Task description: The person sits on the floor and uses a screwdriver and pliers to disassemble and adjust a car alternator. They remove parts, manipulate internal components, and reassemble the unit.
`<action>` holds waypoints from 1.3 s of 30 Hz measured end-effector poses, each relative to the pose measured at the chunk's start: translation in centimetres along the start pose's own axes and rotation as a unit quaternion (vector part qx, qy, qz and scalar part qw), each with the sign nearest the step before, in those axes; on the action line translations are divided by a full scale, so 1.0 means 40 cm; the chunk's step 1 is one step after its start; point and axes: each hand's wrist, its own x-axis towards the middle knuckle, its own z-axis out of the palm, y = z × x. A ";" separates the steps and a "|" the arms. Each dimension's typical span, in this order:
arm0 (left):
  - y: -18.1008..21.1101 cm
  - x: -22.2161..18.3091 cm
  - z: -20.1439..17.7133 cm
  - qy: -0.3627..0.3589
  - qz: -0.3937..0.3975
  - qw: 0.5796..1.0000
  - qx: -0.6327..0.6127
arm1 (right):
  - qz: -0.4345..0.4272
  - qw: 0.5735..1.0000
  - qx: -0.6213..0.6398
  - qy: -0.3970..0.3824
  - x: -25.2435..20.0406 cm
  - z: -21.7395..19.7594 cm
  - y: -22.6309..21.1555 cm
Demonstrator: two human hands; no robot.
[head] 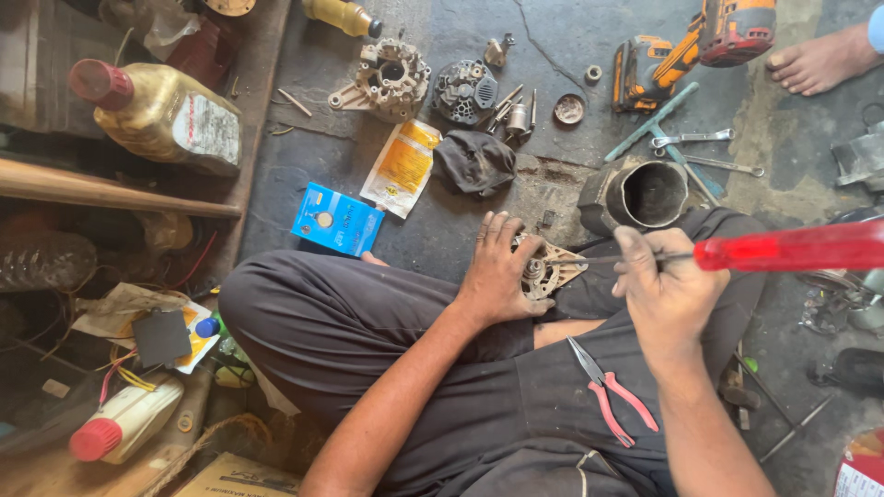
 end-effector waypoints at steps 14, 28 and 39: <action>0.005 0.015 -0.010 0.042 0.016 0.999 -0.020 | 0.090 0.988 -0.078 -0.103 0.024 -0.044 -0.026; 0.007 0.022 -0.006 0.055 0.049 0.996 -0.046 | 0.059 0.991 -0.084 -0.090 0.011 -0.012 0.037; 0.015 0.024 -0.002 0.057 0.054 0.997 -0.016 | -0.093 0.977 0.191 -0.007 0.102 -0.131 -0.225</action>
